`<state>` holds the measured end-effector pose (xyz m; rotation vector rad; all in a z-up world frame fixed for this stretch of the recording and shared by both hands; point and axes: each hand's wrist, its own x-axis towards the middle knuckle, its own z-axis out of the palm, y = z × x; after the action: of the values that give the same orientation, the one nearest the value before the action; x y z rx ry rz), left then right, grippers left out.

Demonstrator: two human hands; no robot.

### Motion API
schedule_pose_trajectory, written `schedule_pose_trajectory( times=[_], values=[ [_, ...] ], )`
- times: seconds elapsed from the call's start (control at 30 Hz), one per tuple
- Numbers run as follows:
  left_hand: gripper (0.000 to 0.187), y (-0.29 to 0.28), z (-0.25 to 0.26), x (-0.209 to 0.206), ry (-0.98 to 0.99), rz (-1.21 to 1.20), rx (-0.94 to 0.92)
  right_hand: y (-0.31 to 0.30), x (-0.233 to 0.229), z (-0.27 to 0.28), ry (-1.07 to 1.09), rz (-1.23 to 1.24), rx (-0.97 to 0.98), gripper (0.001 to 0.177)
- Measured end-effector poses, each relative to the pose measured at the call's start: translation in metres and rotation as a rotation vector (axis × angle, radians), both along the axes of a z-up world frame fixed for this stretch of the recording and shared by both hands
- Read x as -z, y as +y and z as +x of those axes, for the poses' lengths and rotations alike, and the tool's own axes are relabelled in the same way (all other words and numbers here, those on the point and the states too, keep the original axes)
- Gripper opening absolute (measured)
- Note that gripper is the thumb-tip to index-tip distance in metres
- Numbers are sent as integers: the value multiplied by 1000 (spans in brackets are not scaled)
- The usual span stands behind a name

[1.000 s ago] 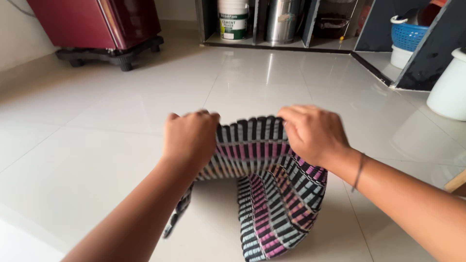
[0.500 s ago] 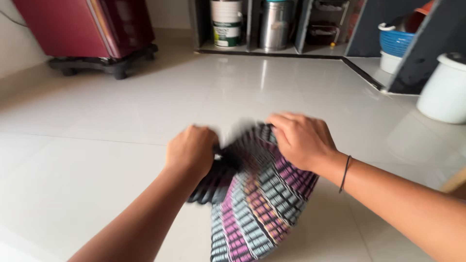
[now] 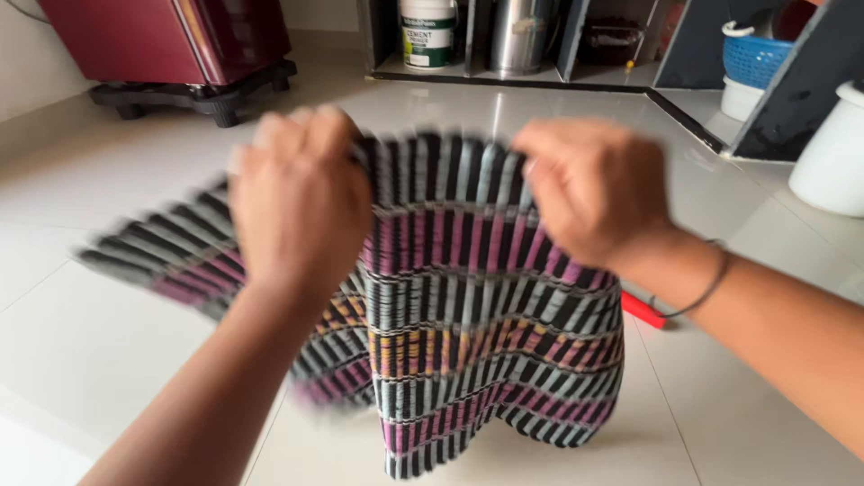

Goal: The person picks up and shakes floor mats by hand, then sweeps one mat using a small broom before shaking and folding it.

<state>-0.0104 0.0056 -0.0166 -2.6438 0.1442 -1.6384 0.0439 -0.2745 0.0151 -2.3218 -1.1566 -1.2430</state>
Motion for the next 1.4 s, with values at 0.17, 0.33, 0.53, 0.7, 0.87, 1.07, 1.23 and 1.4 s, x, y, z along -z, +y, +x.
schedule_pose_trajectory(
  times=[0.17, 0.33, 0.53, 0.7, 0.87, 1.07, 1.23, 1.4],
  values=[
    [24, -6, 12, 25, 568, 213, -36, 24, 35, -2, 144, -270, 117, 19],
    [13, -5, 1, 39, -9, -74, 78, -6, 31, 7, 34, 77, 31, 18],
    [21, -6, 15, 34, 435, 57, -69, 16, 46, -1, 254, -103, 68, 24],
    [24, -10, 17, 39, 588, 56, 9, 7, 39, 0, 303, -275, 156, 22],
    [30, -21, -18, 14, 641, 89, 95, -6, 38, -11, 385, -175, 114, 20],
    [37, -54, -44, -79, 1013, 105, -180, -33, -52, -6, 891, -483, 308, 28],
    [24, -70, 23, -50, 1112, 167, -169, -19, -33, 44, 927, -723, 510, 38],
    [24, -61, 95, 91, 903, -78, -11, -3, 98, 76, 617, -486, 453, 23]
  ],
)
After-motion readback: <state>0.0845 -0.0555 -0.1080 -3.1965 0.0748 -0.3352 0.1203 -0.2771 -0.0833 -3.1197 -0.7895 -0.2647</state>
